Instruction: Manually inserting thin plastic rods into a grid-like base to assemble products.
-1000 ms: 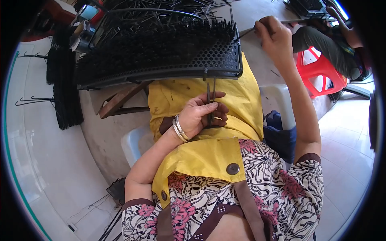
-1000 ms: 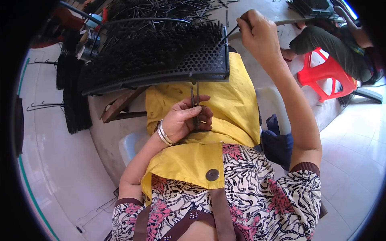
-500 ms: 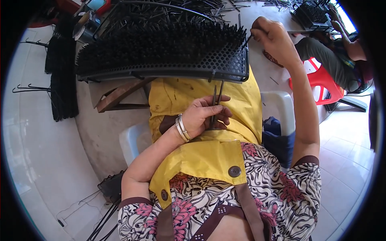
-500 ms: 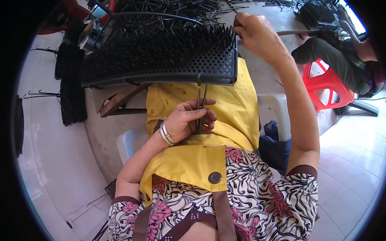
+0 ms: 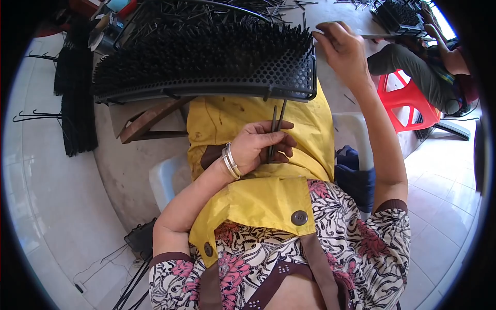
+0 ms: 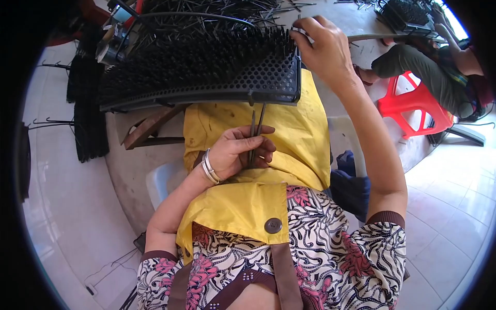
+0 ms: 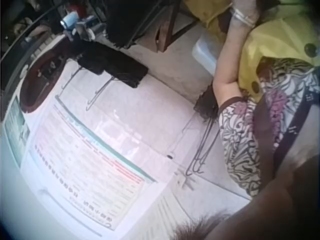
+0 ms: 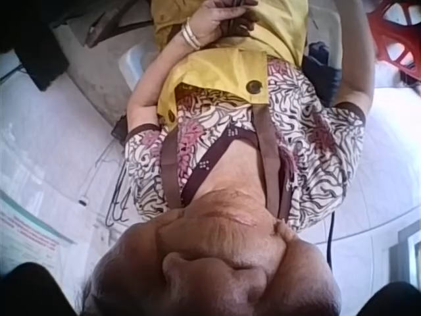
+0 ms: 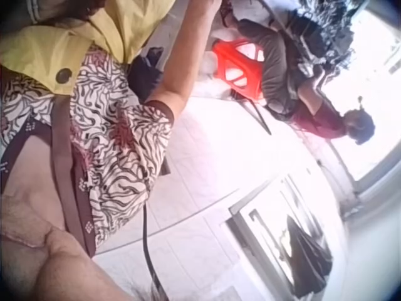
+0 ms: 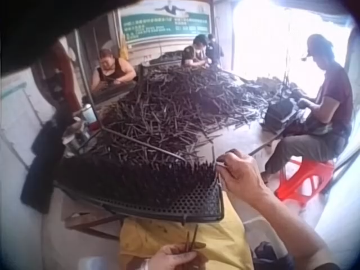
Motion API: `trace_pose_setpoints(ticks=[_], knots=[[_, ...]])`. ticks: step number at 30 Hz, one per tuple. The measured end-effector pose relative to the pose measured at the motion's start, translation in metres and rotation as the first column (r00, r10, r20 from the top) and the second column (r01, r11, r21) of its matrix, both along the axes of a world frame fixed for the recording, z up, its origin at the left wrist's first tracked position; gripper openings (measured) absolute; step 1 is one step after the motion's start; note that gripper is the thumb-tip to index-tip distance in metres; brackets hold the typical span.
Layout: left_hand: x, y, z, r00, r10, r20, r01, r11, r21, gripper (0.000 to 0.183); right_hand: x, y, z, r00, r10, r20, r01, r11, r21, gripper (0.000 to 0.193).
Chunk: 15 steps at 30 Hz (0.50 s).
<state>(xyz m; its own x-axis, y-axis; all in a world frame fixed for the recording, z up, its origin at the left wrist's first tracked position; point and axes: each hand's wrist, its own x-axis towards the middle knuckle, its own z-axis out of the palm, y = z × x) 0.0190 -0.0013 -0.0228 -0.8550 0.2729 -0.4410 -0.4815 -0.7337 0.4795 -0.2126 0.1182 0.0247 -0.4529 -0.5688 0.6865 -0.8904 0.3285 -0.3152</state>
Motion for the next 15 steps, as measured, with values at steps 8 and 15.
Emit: trace_pose_setpoints(ticks=[8, 15], knots=[[0.001, 0.0, 0.002, 1.0, 0.003, -0.014, -0.003, 1.0, 0.022, 0.036, 0.012, -0.023, -0.003, 0.998, 0.013, -0.056, 0.004, 0.955, 0.296, 0.02], [0.0, -0.001, 0.001, 0.999, 0.009, -0.035, -0.008, 0.999, 0.036, 0.036, 0.02, -0.029, -0.004, 0.996, -0.058, -0.075, 0.081, 0.932, 0.353, 0.018]])
